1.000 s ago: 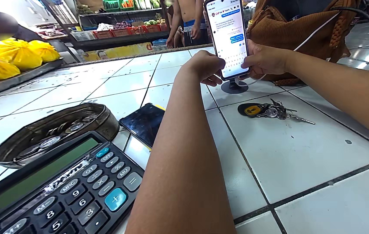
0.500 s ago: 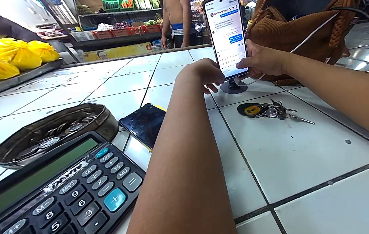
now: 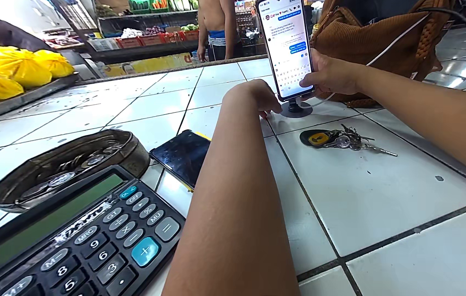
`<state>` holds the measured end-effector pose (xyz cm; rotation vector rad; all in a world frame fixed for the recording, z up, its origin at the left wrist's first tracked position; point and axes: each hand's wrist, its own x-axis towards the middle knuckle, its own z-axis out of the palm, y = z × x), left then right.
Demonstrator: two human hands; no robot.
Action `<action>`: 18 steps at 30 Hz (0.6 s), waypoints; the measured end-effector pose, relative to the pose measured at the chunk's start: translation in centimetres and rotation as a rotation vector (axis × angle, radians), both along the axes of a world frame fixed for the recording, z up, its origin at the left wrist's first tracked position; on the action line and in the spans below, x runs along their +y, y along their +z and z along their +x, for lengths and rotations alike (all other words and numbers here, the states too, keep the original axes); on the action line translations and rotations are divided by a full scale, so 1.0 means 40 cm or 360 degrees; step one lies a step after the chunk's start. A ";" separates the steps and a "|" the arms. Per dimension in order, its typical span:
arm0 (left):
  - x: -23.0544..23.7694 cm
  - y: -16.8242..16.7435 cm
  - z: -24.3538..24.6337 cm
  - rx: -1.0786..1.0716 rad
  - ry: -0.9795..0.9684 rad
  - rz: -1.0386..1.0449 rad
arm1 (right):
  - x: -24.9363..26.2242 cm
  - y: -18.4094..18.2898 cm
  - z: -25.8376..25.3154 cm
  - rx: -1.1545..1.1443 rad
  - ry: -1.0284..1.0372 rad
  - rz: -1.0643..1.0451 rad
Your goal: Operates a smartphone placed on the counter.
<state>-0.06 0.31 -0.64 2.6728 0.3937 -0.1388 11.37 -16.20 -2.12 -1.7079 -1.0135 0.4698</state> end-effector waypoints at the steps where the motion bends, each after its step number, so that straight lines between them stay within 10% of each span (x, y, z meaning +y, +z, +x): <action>1: 0.000 0.001 -0.001 0.0008 -0.0009 0.0024 | 0.000 0.000 0.000 -0.0008 0.0002 -0.0004; 18: -0.004 0.001 -0.002 -0.0166 0.0005 -0.0360 | -0.001 0.001 -0.002 -0.0014 0.0001 0.0000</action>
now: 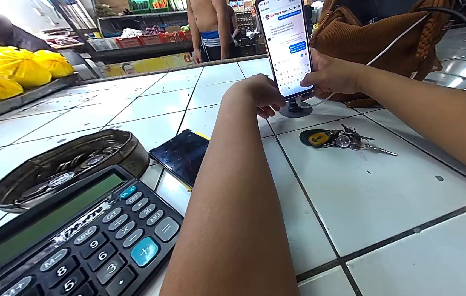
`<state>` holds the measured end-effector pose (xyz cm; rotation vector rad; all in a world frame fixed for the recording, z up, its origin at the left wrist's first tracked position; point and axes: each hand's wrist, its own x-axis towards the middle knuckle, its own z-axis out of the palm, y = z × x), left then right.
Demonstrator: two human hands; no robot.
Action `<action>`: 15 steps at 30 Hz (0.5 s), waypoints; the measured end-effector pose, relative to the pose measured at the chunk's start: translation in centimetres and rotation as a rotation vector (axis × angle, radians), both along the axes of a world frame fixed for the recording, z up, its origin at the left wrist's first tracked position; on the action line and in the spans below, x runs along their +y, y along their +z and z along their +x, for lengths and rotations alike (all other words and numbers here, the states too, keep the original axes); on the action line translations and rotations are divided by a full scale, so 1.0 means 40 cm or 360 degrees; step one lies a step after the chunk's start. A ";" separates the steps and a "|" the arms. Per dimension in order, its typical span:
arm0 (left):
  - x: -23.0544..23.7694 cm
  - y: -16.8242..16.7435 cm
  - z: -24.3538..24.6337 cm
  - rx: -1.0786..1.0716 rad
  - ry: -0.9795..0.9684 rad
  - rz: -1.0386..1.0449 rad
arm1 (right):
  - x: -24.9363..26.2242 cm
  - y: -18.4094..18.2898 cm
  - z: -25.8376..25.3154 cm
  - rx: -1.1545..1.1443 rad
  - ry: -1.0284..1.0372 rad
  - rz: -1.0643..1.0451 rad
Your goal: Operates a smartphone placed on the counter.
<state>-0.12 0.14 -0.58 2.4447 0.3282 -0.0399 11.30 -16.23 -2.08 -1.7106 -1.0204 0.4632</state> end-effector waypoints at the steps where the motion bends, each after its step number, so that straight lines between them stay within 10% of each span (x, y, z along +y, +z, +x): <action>1: -0.003 0.002 0.001 -0.0027 0.0029 -0.0084 | 0.000 -0.001 0.002 0.0004 0.0003 0.0007; 15: -0.004 0.013 0.003 -0.0232 0.0131 -0.0625 | 0.007 -0.020 0.006 -0.0026 0.0000 0.0128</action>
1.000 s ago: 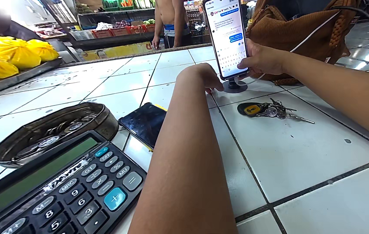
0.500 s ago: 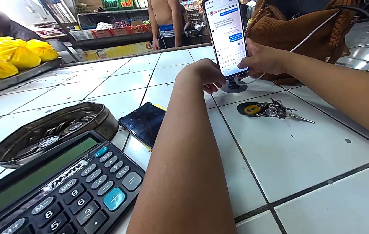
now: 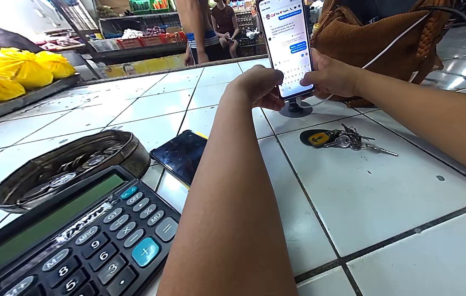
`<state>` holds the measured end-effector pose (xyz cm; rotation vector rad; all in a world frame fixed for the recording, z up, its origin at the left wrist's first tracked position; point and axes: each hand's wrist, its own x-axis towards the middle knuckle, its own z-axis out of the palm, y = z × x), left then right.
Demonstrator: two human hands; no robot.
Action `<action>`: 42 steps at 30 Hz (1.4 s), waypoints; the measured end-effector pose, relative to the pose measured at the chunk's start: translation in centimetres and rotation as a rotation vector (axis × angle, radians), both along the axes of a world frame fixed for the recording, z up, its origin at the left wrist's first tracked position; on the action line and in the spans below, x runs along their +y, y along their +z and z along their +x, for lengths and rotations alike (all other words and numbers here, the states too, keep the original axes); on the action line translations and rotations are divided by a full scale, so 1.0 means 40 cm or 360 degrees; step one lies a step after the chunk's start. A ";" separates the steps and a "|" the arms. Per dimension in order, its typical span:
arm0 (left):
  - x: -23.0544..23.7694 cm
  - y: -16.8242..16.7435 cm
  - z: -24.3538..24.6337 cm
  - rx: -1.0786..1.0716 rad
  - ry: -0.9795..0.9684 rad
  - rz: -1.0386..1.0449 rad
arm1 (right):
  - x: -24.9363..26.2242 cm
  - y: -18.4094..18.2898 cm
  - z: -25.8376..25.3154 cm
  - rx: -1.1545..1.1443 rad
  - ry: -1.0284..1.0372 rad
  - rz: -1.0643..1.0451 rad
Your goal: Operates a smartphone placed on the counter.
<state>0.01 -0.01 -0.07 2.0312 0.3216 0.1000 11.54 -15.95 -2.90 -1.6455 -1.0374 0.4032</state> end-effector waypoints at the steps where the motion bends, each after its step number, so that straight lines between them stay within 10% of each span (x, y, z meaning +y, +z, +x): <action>1: 0.002 -0.001 0.000 -0.0020 -0.0001 -0.0021 | 0.004 -0.008 0.003 -0.0019 0.0004 0.0053; 42: 0.007 -0.006 -0.009 -0.0047 -0.0161 0.0291 | 0.004 0.000 0.007 0.0101 0.0042 0.0002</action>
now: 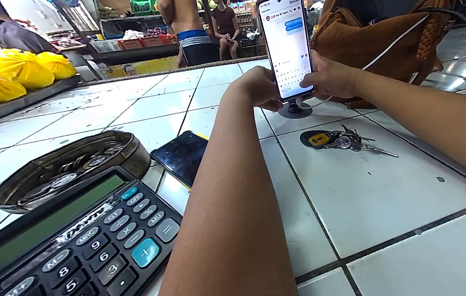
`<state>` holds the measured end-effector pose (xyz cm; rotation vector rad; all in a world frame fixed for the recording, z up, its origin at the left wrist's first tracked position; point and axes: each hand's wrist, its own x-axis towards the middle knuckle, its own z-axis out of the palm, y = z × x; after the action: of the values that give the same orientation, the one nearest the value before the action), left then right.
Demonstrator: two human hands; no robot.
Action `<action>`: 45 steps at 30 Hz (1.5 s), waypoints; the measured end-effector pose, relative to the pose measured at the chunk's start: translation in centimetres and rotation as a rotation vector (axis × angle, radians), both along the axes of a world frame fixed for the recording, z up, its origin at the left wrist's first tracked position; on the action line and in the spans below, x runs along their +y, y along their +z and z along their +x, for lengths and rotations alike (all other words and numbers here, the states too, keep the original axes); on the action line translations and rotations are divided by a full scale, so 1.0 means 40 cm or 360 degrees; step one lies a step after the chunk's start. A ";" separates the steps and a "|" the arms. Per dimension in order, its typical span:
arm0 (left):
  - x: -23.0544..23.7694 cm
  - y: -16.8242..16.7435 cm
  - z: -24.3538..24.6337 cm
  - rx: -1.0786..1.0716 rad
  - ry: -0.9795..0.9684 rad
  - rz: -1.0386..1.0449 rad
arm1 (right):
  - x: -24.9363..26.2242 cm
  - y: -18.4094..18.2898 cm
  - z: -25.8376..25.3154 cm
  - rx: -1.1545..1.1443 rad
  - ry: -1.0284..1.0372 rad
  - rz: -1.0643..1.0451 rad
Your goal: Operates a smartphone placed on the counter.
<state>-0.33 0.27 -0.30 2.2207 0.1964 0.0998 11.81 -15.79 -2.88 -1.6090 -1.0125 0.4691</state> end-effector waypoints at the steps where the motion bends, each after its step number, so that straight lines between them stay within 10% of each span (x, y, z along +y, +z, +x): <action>1: 0.000 0.001 0.000 0.0004 -0.0005 -0.0006 | 0.000 0.001 -0.001 -0.0002 -0.0005 -0.0006; 38: -0.001 0.001 0.013 0.0007 0.0110 -0.0274 | 0.042 -0.026 -0.015 -0.0211 -0.0404 0.0168; 45: -0.001 0.001 0.010 -0.0014 0.0124 -0.0298 | 0.007 -0.004 -0.013 -0.0057 -0.0087 0.0061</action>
<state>0.08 0.24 -0.24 2.0264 0.2765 0.1286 11.27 -15.51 -3.05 -1.6116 -0.9959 0.3831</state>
